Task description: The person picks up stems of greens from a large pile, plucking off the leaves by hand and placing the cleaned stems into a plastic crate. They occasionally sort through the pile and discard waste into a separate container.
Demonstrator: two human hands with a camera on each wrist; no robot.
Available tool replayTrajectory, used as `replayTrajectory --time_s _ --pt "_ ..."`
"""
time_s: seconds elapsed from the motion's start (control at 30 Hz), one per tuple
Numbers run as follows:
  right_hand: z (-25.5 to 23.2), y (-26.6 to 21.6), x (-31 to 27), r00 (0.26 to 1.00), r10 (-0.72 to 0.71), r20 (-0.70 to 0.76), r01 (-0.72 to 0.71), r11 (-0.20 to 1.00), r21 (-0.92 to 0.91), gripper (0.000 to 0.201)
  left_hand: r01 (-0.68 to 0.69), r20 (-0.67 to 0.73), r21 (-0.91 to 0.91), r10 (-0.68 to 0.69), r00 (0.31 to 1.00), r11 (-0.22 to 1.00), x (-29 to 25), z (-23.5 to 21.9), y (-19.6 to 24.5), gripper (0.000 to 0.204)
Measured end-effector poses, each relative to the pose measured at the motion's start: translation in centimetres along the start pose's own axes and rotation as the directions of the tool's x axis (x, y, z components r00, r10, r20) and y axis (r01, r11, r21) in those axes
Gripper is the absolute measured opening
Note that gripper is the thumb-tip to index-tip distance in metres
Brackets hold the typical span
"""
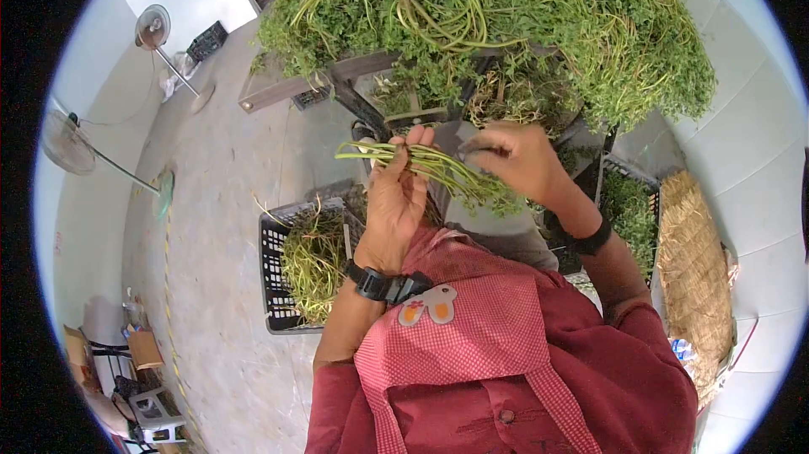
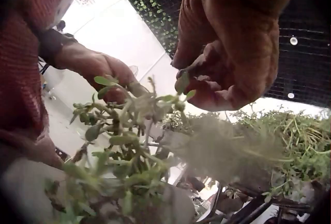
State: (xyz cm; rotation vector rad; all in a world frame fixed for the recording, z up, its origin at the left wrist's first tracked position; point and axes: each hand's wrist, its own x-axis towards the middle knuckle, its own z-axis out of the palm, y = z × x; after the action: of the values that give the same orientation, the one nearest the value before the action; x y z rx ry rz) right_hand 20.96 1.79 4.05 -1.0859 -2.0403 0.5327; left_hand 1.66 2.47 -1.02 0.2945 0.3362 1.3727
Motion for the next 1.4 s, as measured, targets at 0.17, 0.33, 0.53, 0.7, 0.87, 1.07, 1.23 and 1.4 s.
replayTrajectory --time_s 0.17,0.33,0.53,0.7,0.87,1.07,1.23,1.4 --pt "1.4 0.3 -2.0 0.999 -0.023 0.027 0.027 0.987 -0.158 0.019 -0.033 -0.024 0.06 0.035 0.999 0.998 -0.1 0.1 0.0 0.011" --pt "3.1 -0.5 -3.5 0.992 0.035 0.118 0.001 0.956 -0.294 0.027 -0.057 -0.087 0.121 0.068 0.994 0.991 -0.2 0.6 0.1 0.012" --pt "5.4 0.1 -2.6 0.991 -0.069 -0.114 0.009 0.889 -0.458 0.029 -0.117 -0.104 0.063 0.123 0.987 0.991 0.8 -1.0 -0.3 0.009" --pt "5.1 1.7 -2.1 1.0 -0.008 -0.008 0.005 0.924 -0.382 0.024 -0.035 -0.082 -0.059 0.03 0.996 0.998 -0.1 -0.7 -0.2 0.009" --pt "1.1 1.0 -1.8 0.958 0.245 0.152 -0.236 0.969 -0.075 0.022 0.01 0.084 0.034 -0.013 0.996 0.999 -1.4 1.1 -0.4 0.015" --pt "-2.1 -0.3 -1.7 0.982 0.13 0.139 -0.082 0.948 -0.307 0.023 -0.092 0.093 0.578 0.047 0.995 0.811 -2.0 1.0 -1.3 0.027" --pt "-2.2 0.8 -1.8 0.998 0.042 0.054 -0.028 0.971 -0.237 0.023 0.04 0.057 0.732 -0.12 0.991 0.68 -2.6 1.8 -0.6 0.023" --pt "-1.1 1.2 -1.5 0.998 0.06 -0.015 -0.061 0.922 -0.383 0.024 -0.149 0.22 0.81 -0.059 0.974 0.567 -2.2 1.3 -1.4 0.027"
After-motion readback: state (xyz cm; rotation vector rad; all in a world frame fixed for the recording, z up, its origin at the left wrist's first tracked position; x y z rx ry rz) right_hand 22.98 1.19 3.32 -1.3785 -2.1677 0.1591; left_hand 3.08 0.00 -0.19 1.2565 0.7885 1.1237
